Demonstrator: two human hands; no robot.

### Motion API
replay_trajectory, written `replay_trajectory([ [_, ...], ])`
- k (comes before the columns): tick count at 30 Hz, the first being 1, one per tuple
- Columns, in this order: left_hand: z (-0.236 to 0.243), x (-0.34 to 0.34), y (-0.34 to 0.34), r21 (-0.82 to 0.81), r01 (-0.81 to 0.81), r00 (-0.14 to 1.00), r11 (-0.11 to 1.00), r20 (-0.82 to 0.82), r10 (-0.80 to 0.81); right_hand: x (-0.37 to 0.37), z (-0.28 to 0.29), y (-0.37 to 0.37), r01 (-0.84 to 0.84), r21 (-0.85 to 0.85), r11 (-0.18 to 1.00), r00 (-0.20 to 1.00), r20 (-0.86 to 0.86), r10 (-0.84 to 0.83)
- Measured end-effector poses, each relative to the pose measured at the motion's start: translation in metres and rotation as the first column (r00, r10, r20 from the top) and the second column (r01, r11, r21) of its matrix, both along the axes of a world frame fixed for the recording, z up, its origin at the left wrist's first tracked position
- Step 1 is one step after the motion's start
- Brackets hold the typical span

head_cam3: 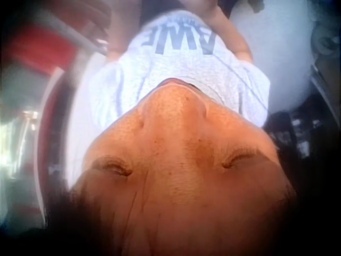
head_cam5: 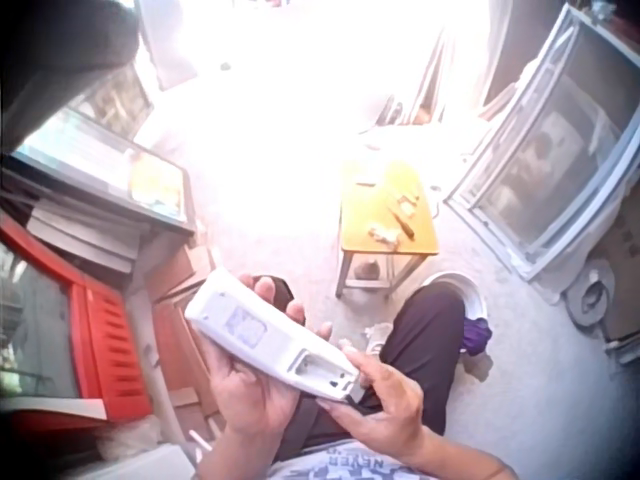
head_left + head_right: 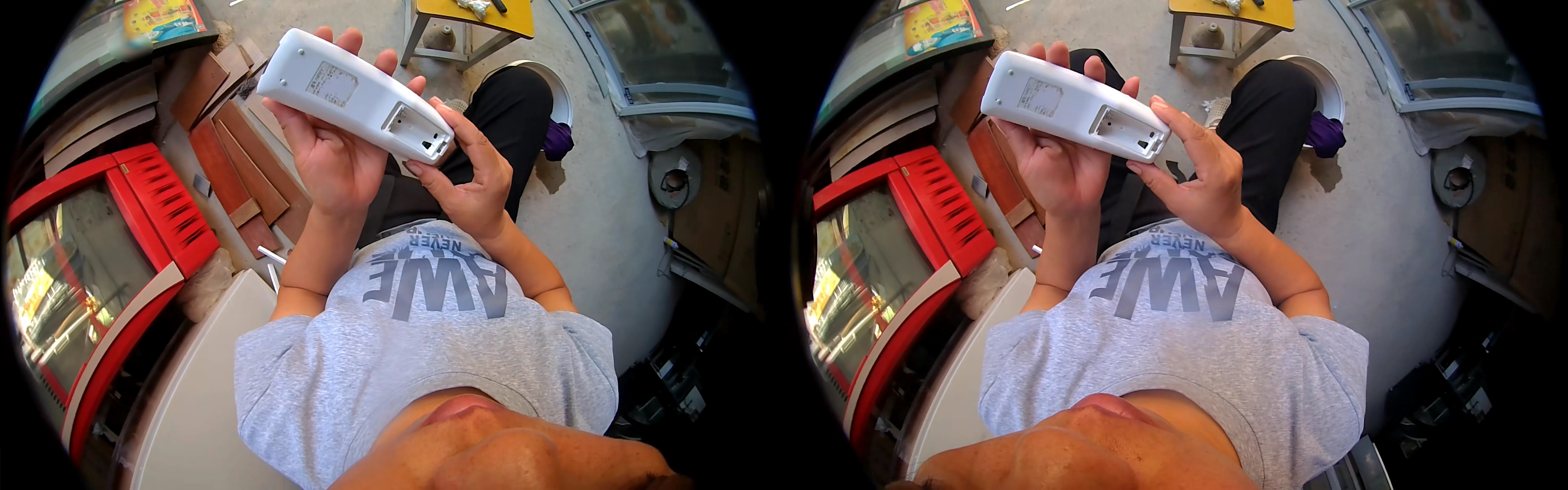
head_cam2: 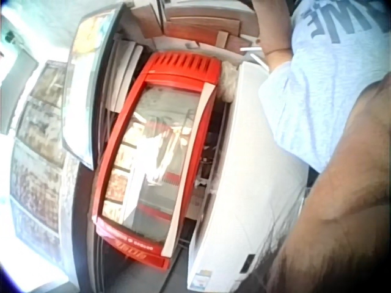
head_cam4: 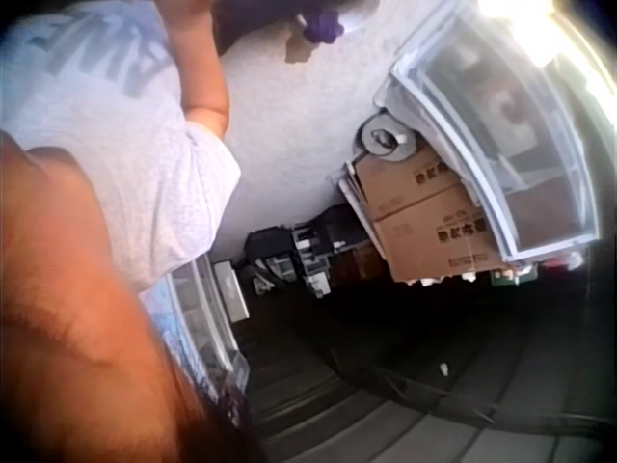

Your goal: The person disassembles a remote control by removing its internal components by hand and then reassembles the two halves of the plastic casing together.

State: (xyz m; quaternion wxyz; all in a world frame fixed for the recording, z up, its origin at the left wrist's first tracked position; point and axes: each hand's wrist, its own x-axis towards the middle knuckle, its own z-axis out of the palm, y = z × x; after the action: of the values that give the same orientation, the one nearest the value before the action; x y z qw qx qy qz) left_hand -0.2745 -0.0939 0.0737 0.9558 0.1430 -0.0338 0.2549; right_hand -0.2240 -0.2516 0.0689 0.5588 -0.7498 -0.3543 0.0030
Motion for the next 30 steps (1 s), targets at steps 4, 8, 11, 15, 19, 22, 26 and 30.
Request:
replay_trajectory([
  [4,0.0027,-0.0026,0.001,-0.029,-0.004,1.0,1.0,0.003,0.004,0.0004,0.0019,0.0015,0.006,0.0,1.0,0.995,0.101,-0.005],
  [8,0.0042,-0.0024,0.0012,-0.083,-0.025,0.999,0.996,-0.035,0.022,0.0004,-0.0012,0.0026,-0.005,0.008,1.0,0.995,0.1,0.005],
  [11,0.0042,-0.0025,0.0023,-0.134,-0.015,1.0,0.991,-0.027,0.012,0.0013,-0.002,0.0042,-0.013,0.006,1.0,0.992,0.125,0.012],
  [15,0.0054,-0.0026,0.0029,-0.167,-0.006,1.0,0.986,-0.018,0.003,0.0019,-0.0026,0.005,-0.017,0.002,1.0,0.991,0.134,0.017],
  [19,0.0053,-0.0017,0.002,-0.169,-0.02,0.999,0.985,-0.03,0.015,0.0021,-0.0023,0.0058,-0.014,-0.001,1.0,0.991,0.133,0.014],
  [22,0.0053,-0.0009,0.0014,-0.156,-0.024,0.999,0.988,-0.033,0.019,0.0022,-0.0025,0.0059,-0.004,0.001,1.0,0.995,0.103,0.004],
  [26,0.0028,-0.0001,0.0017,-0.146,-0.019,1.0,0.989,-0.021,0.016,0.0025,-0.0039,0.0055,-0.002,0.01,1.0,0.997,0.071,0.002],
  [30,0.0046,0.0007,0.0015,-0.168,-0.012,1.0,0.986,-0.02,0.009,0.0036,-0.003,0.0042,-0.011,0.006,1.0,0.996,0.092,0.011],
])
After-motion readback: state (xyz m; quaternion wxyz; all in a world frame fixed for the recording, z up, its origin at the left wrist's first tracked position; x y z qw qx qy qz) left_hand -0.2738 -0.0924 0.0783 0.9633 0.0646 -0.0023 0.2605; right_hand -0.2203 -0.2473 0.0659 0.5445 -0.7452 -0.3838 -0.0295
